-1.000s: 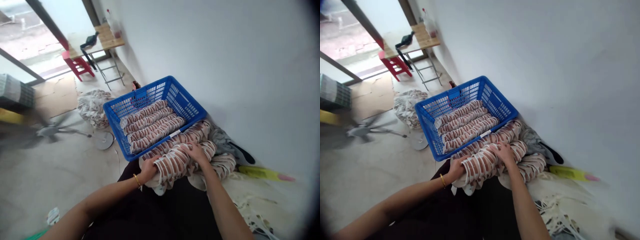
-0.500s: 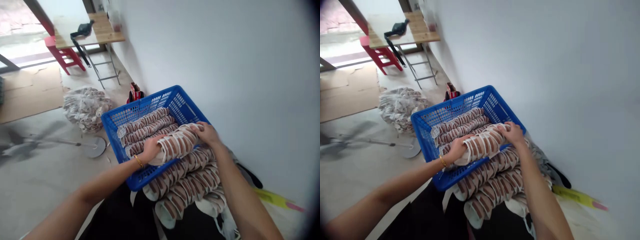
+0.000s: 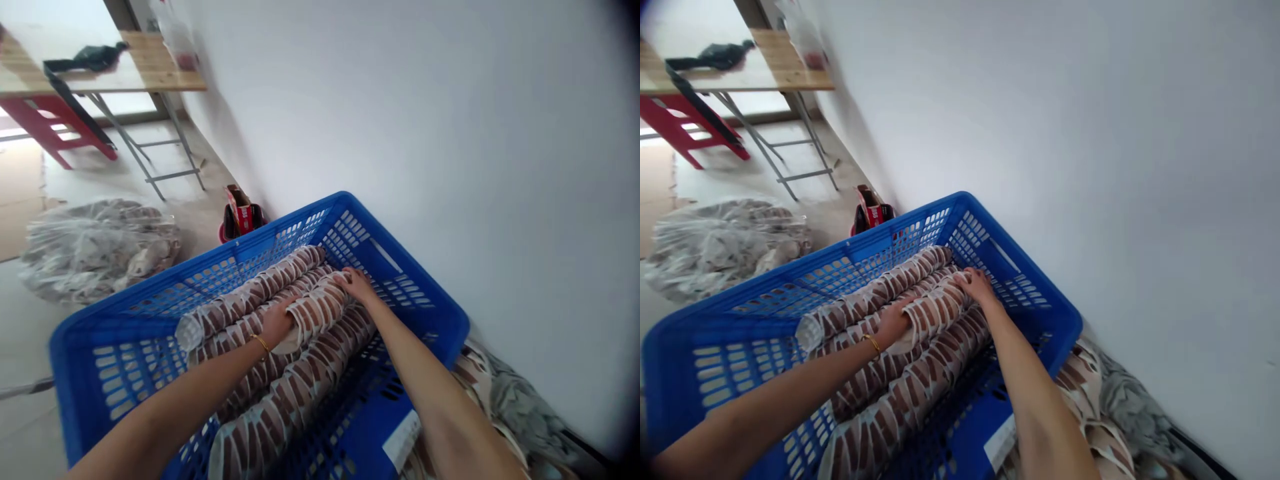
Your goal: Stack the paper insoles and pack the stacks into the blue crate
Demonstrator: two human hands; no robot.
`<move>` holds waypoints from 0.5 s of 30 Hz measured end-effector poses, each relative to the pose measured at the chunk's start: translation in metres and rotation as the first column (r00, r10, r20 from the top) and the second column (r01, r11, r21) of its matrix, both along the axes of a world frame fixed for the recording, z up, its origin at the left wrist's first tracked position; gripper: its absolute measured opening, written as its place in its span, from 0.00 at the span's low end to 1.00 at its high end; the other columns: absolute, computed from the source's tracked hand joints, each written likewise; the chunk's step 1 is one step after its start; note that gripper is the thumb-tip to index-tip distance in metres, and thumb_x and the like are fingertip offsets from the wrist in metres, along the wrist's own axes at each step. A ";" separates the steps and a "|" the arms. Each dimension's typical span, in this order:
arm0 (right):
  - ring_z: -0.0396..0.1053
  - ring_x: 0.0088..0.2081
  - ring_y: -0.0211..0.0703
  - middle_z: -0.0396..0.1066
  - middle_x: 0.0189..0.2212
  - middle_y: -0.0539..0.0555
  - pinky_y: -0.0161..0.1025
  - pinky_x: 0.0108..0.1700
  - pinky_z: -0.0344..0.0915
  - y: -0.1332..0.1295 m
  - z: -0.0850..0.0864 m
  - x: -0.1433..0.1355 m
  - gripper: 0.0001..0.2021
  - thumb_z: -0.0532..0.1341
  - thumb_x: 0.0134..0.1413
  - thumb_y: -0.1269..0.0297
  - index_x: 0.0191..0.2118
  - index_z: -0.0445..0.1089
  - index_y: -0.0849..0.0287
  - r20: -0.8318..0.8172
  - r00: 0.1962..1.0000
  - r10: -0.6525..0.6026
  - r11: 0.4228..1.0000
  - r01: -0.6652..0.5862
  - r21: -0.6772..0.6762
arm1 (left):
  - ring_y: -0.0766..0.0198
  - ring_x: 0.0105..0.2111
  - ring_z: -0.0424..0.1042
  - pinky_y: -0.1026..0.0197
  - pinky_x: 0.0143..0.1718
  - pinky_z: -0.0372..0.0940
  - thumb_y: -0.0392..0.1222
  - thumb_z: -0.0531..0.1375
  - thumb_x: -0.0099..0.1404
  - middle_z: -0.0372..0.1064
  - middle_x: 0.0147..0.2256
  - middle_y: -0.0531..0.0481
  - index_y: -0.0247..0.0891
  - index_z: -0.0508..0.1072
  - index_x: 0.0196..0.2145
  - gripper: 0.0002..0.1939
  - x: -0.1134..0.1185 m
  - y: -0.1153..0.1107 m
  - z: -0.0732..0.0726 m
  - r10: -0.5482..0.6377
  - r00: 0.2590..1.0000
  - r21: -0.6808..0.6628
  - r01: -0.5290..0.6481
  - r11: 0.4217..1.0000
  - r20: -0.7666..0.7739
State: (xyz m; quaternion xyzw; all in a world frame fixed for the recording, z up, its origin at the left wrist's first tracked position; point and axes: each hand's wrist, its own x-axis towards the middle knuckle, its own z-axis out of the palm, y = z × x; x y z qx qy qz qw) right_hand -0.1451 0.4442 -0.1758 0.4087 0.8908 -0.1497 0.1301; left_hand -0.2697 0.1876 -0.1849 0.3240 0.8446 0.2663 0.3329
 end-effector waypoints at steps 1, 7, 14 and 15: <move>0.62 0.59 0.54 0.66 0.59 0.57 0.50 0.60 0.58 0.002 -0.009 0.002 0.28 0.52 0.63 0.40 0.61 0.64 0.50 0.027 1.000 0.009 1.000 -0.010 0.012 | 0.51 0.49 0.75 0.56 0.51 0.66 0.39 0.56 0.68 0.76 0.51 0.47 0.49 0.72 0.58 0.22 0.003 0.006 -0.012 -0.004 1.000 -0.001 0.004 1.000 0.011; 0.55 0.62 0.68 0.64 0.60 0.70 0.69 0.59 0.49 -0.006 -0.029 0.004 0.26 0.47 0.67 0.52 0.60 0.66 0.63 0.154 0.986 0.068 0.990 -0.085 0.112 | 0.58 0.55 0.71 0.61 0.56 0.63 0.36 0.53 0.70 0.72 0.57 0.50 0.47 0.66 0.63 0.25 0.037 0.024 -0.057 0.043 0.999 0.024 -0.044 0.999 0.026; 0.47 0.68 0.56 0.56 0.68 0.51 0.67 0.66 0.40 -0.019 -0.027 -0.030 0.20 0.49 0.68 0.55 0.61 0.67 0.46 0.121 0.914 0.387 0.921 -0.389 -0.006 | 0.54 0.56 0.66 0.53 0.60 0.59 0.32 0.55 0.65 0.70 0.58 0.48 0.45 0.59 0.67 0.33 0.037 0.014 -0.064 -0.093 0.988 0.030 0.097 0.995 -0.120; 0.49 0.67 0.56 0.62 0.65 0.50 0.69 0.66 0.38 -0.022 -0.028 -0.031 0.19 0.48 0.69 0.54 0.57 0.70 0.46 0.123 0.903 0.412 0.911 -0.412 -0.029 | 0.52 0.56 0.65 0.52 0.60 0.59 0.32 0.55 0.64 0.71 0.57 0.48 0.45 0.59 0.67 0.34 0.035 0.011 -0.064 -0.117 0.985 0.015 0.120 0.993 -0.129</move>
